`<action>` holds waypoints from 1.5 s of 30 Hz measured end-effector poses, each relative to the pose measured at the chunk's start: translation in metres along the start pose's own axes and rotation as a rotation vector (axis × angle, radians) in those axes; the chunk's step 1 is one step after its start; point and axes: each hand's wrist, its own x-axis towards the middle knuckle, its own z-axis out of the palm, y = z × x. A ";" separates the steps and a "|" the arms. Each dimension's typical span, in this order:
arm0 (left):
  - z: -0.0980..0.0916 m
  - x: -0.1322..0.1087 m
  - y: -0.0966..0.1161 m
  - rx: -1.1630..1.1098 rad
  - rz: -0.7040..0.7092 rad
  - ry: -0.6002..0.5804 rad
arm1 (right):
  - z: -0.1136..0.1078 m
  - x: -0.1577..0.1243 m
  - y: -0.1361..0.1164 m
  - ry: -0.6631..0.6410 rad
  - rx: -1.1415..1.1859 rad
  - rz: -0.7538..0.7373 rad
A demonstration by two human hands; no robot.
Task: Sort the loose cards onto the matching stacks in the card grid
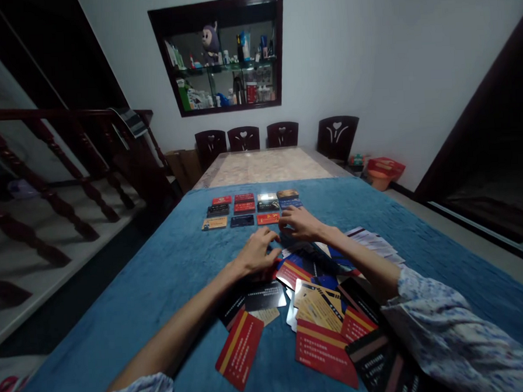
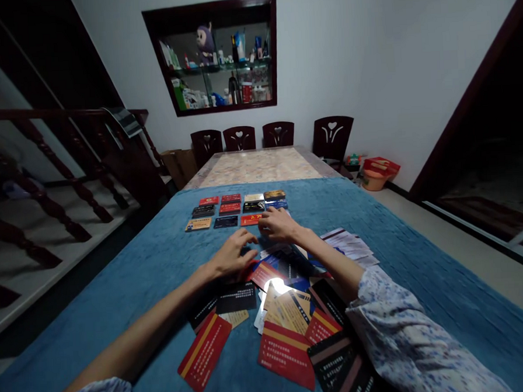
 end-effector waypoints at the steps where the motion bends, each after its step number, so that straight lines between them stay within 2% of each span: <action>1: 0.002 -0.002 0.004 0.003 0.001 -0.028 | 0.001 -0.002 0.000 0.004 0.007 -0.004; 7: 0.009 -0.011 0.025 0.073 0.002 -0.160 | 0.007 -0.008 -0.004 0.045 0.054 -0.014; 12: 0.012 -0.012 0.027 0.124 -0.004 -0.194 | 0.015 -0.009 -0.009 0.069 0.074 -0.031; 18: 0.013 -0.012 0.016 0.202 -0.034 -0.167 | 0.019 -0.011 -0.012 0.073 0.085 -0.059; 26: 0.008 -0.013 -0.005 0.255 -0.102 -0.013 | 0.029 -0.013 -0.009 0.038 0.276 -0.172; 30: 0.003 -0.018 -0.005 0.292 -0.104 0.040 | 0.035 -0.014 -0.015 0.003 0.361 -0.244; 34: 0.000 -0.027 0.003 0.307 -0.043 0.073 | 0.036 -0.014 -0.019 -0.037 0.372 -0.304; 45: -0.004 -0.044 0.019 0.264 -0.033 -0.050 | 0.031 -0.016 -0.022 -0.022 0.230 -0.291</action>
